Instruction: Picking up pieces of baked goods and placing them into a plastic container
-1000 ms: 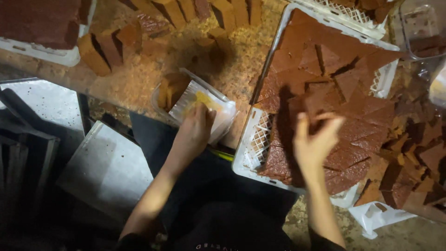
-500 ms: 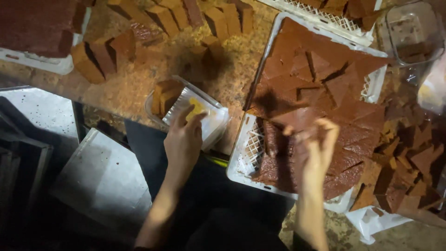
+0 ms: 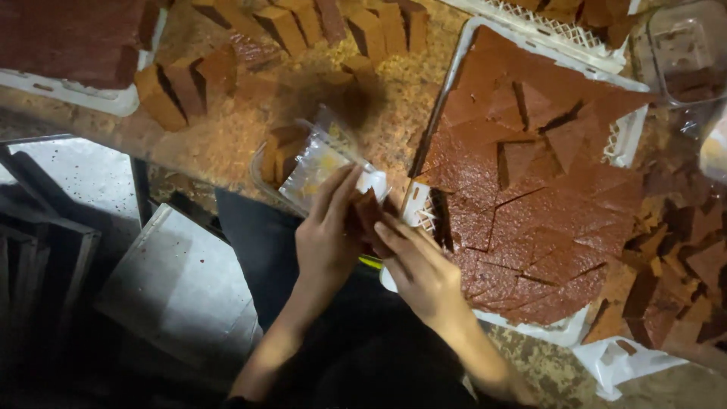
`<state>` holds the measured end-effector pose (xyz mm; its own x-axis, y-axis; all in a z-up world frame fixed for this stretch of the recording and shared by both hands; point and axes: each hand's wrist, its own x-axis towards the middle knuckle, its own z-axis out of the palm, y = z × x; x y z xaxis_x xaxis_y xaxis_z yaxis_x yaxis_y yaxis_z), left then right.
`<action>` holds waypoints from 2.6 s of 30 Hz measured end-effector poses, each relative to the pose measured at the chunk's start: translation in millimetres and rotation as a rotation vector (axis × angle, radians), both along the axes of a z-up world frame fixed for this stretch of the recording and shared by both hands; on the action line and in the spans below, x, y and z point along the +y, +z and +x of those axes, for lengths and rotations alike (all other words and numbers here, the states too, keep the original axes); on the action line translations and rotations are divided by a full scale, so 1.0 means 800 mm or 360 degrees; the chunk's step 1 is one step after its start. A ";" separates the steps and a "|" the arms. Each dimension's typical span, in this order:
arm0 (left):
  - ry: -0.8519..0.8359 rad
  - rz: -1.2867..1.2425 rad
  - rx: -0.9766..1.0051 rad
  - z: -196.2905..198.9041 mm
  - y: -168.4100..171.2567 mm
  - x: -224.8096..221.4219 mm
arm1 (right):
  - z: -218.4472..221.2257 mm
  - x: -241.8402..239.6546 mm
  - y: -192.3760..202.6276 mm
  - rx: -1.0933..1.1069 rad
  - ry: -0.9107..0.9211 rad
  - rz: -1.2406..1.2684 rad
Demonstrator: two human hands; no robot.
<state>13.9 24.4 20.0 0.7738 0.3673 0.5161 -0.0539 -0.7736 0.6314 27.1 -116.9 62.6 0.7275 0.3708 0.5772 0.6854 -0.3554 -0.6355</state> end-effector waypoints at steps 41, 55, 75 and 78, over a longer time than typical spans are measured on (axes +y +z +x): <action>-0.0630 -0.0471 -0.0523 0.003 0.008 -0.102 | 0.018 -0.105 -0.012 -0.0047 -0.0065 -0.0195; -0.0574 -0.0355 -0.0360 -0.001 0.039 -0.079 | 0.003 -0.082 0.029 0.0172 0.0074 -0.0281; -0.1115 -0.0607 -0.0070 -0.039 0.047 -0.099 | -0.019 -0.118 -0.015 0.1238 0.0169 0.0013; -0.0797 -0.0557 -0.0086 -0.041 0.046 -0.091 | -0.027 -0.100 0.011 0.1613 0.0024 0.0425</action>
<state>-19.0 -48.7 57.2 0.8724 0.1204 0.4738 -0.3963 -0.3934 0.8296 5.3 -197.2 71.0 0.9126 0.3340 -0.2358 -0.2089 -0.1148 -0.9712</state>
